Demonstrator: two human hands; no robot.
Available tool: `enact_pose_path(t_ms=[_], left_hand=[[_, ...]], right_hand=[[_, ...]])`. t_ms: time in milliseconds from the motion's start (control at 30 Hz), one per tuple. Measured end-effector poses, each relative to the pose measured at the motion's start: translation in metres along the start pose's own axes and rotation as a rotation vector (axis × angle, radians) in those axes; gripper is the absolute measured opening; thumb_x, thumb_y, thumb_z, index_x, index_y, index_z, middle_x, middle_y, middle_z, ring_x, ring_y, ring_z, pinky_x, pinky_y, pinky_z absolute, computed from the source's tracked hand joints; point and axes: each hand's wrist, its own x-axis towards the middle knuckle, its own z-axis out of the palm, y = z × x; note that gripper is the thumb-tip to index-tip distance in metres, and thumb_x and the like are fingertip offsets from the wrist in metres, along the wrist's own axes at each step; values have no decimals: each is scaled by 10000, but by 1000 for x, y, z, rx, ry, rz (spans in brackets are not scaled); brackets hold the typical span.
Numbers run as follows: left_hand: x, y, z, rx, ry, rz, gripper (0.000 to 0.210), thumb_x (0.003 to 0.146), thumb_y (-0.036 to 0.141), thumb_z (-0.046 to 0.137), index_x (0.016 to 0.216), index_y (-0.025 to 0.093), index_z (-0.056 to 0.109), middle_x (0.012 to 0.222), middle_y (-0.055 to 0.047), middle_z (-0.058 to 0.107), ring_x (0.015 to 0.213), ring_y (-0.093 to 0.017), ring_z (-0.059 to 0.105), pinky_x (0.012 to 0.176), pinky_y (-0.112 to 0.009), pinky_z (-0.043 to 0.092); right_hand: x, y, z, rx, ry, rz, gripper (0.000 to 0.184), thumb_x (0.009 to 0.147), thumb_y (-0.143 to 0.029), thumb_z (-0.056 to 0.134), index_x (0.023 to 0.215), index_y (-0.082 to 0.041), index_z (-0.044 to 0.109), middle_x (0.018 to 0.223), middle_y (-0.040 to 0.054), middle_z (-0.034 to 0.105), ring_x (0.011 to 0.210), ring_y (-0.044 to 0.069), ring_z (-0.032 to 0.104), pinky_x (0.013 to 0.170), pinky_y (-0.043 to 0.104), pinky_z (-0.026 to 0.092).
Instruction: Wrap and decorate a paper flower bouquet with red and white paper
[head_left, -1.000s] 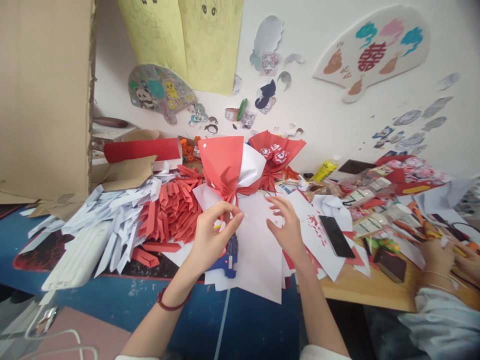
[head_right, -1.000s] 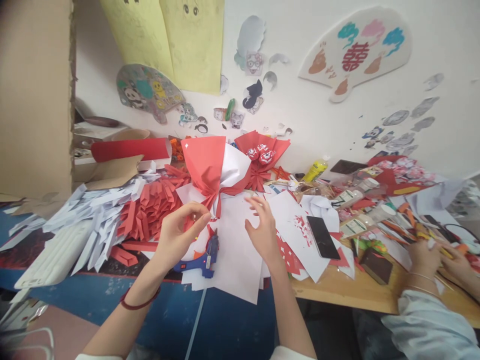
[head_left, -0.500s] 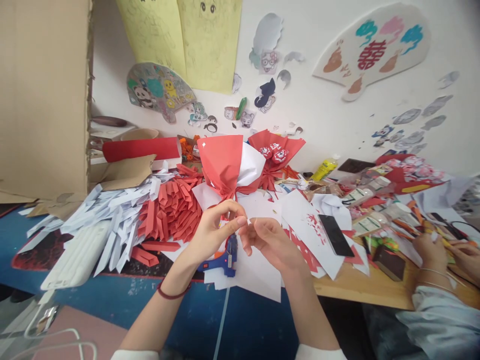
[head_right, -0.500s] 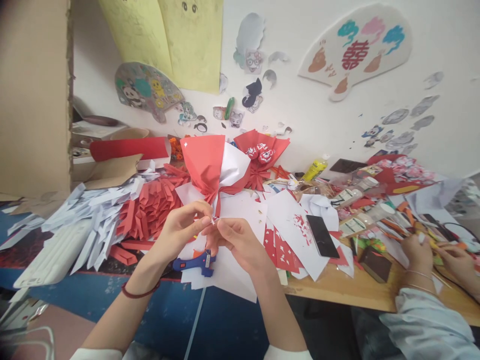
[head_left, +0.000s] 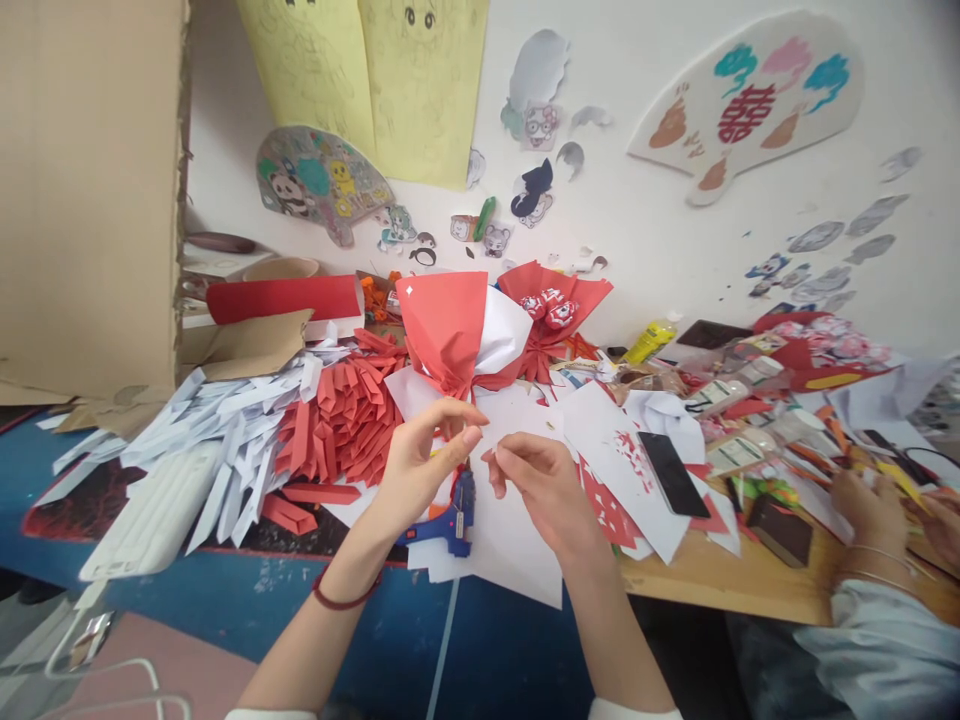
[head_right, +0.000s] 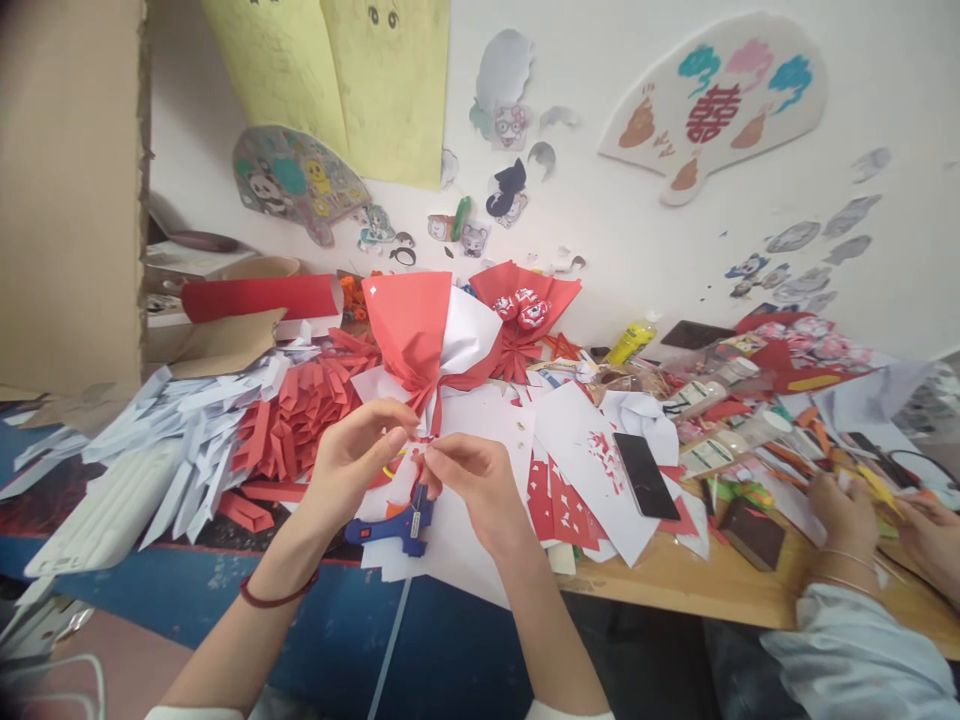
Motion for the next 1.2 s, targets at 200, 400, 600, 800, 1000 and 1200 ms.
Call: enact_pose_path(t_ms=[200, 400, 600, 800, 1000, 1200], left_hand=[[-7, 3, 11, 39, 2, 63, 126, 920, 329, 644, 918, 205, 658, 881, -31, 652, 780, -160, 551, 748, -310, 430], [-2, -1, 18, 38, 34, 54, 82, 922, 271, 643, 875, 204, 636, 844, -10, 624, 749, -143, 529, 727, -298, 420], [4, -2, 14, 88, 71, 60, 99, 919, 259, 643, 839, 201, 638, 806, 1, 623, 729, -138, 514, 719, -295, 402], [9, 1, 7, 183, -10, 41, 84, 915, 228, 644, 837, 198, 636, 790, 28, 628, 696, -110, 505, 701, -266, 392], [11, 0, 4, 250, -56, 47, 69, 917, 200, 632, 848, 199, 638, 798, 37, 632, 714, -106, 505, 717, -254, 394], [10, -1, 5, 291, -50, 61, 75, 919, 211, 631, 844, 203, 626, 801, 35, 636, 717, -112, 511, 741, -267, 392]], right_hand=[[-8, -1, 6, -196, 227, -211, 196, 866, -385, 700, 803, -201, 732, 699, 19, 653, 610, 144, 593, 570, 281, 520], [-8, -2, 12, -321, 295, -297, 158, 893, -323, 674, 804, -204, 727, 717, 11, 647, 631, 132, 596, 611, 266, 519], [-2, -3, 6, -391, 275, -325, 132, 920, -306, 642, 874, -212, 722, 863, 32, 679, 697, 140, 613, 646, 278, 521], [8, -20, -9, -613, 214, -381, 122, 929, -289, 631, 977, -231, 727, 976, 40, 685, 711, 132, 610, 707, 302, 523], [14, -31, -16, -737, 92, -452, 36, 892, -214, 669, 897, -223, 704, 933, 14, 663, 693, 115, 590, 663, 276, 513], [11, -27, -17, -839, 147, -512, 63, 875, -161, 673, 887, -220, 690, 943, 14, 664, 738, 128, 589, 667, 285, 506]])
